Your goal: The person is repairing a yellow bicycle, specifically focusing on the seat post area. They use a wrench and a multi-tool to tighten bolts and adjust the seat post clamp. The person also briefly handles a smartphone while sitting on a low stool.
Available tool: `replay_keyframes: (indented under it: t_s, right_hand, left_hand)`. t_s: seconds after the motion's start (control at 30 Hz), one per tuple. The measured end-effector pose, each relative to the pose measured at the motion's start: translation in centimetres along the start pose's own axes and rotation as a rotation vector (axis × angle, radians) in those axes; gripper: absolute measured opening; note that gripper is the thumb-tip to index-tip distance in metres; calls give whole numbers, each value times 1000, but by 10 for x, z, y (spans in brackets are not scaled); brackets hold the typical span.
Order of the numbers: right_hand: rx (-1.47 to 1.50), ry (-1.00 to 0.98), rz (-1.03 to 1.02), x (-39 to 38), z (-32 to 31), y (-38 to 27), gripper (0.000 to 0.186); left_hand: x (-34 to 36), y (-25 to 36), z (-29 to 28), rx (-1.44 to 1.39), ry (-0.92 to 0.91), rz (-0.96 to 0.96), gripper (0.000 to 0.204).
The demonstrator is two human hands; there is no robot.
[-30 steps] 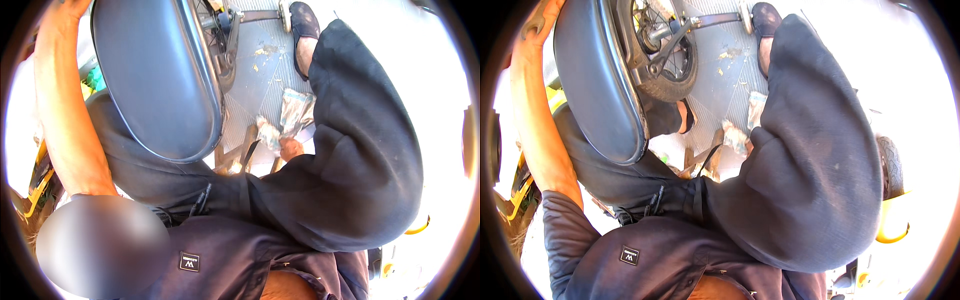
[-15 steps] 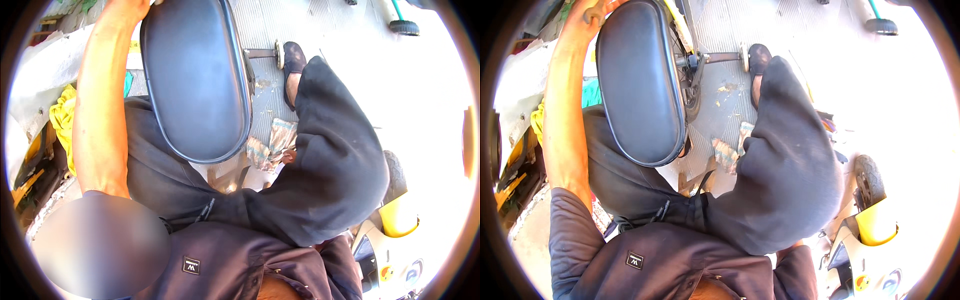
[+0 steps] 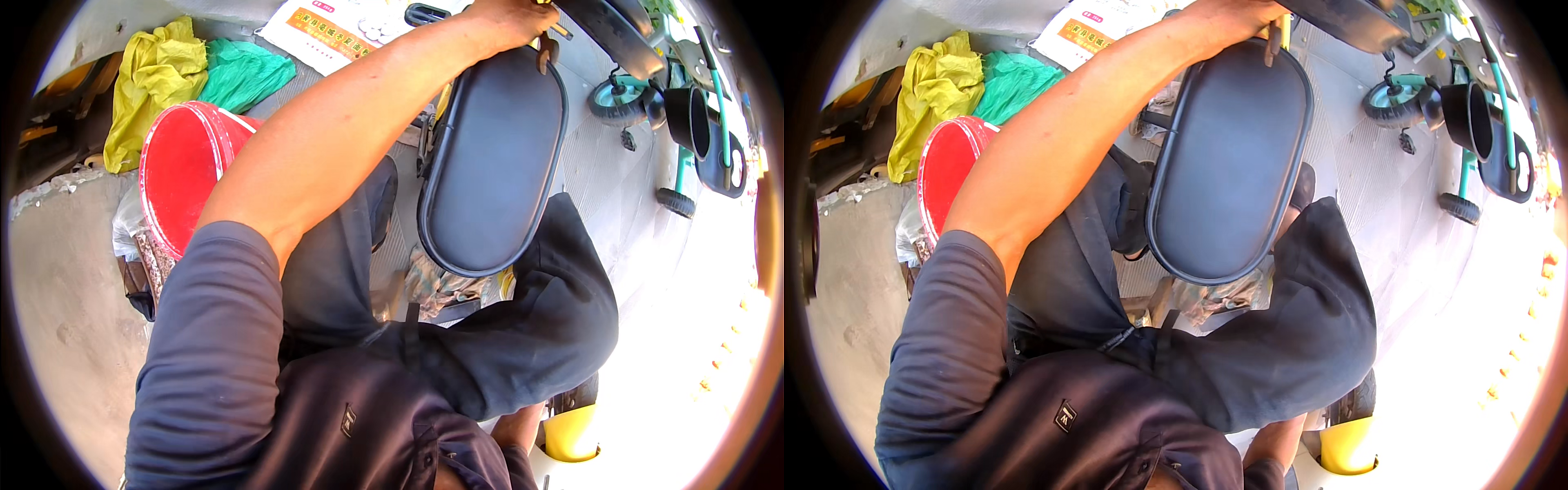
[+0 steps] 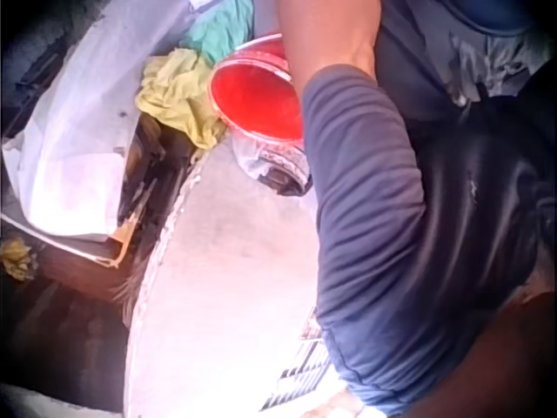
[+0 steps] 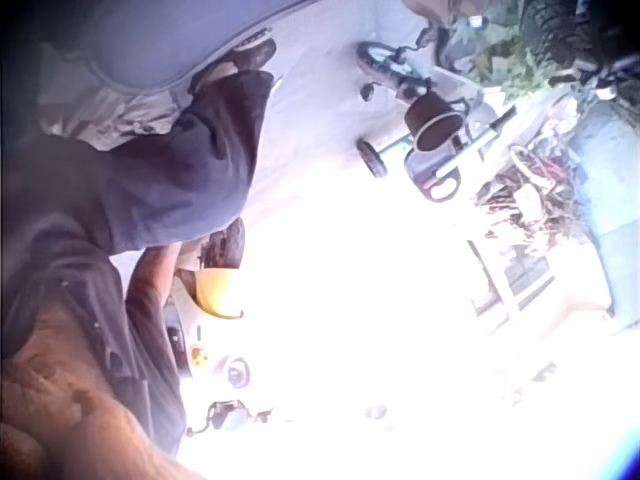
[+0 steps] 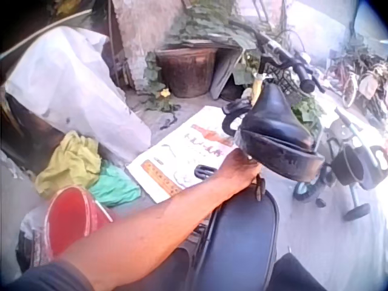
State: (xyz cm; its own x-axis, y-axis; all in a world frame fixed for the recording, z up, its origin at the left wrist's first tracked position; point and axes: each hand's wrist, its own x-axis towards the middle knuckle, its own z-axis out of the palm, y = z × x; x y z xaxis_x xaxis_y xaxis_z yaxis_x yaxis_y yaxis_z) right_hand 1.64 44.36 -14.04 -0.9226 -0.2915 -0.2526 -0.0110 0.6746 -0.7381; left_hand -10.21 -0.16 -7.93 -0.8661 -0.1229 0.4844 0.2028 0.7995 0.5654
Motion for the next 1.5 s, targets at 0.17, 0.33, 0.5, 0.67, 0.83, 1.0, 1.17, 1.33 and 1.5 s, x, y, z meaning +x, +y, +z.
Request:
replay_keyframes:
  t_s: [0.17,0.33,0.5,0.67,0.83,1.0,1.17,1.33,1.5]
  right_hand:
    - [58,-34,60,16,-7,-44,24]
    - [95,41,176,12,-44,-74,24]
    - [165,46,303,3,-63,-105,23]
    - [-297,-371,-101,-3,-88,-223,31]
    - [-784,-1042,-738,-16,-11,-244,31]
    - [-877,-1150,-1072,-44,92,-177,22]
    - [-1325,-432,-1494,-18,144,-128,26]
    - [-471,-521,-718,-24,336,-57,33]
    - [-246,-437,-473,24,365,-63,37]
  left_hand:
    - [-11,-15,13,331,-85,31,31]
    - [-5,22,-4,-244,134,-260,38]
    - [-26,-44,2,93,144,-23,44]
    - [-2,-18,9,-82,84,-26,37]
    - [-3,17,-14,-342,-30,-321,36]
    - [0,7,-3,-205,-4,-179,29]
    - [4,24,-6,-235,122,-260,44]
    - [-4,27,-14,-158,173,-213,27]
    - [4,15,1,209,134,81,19]
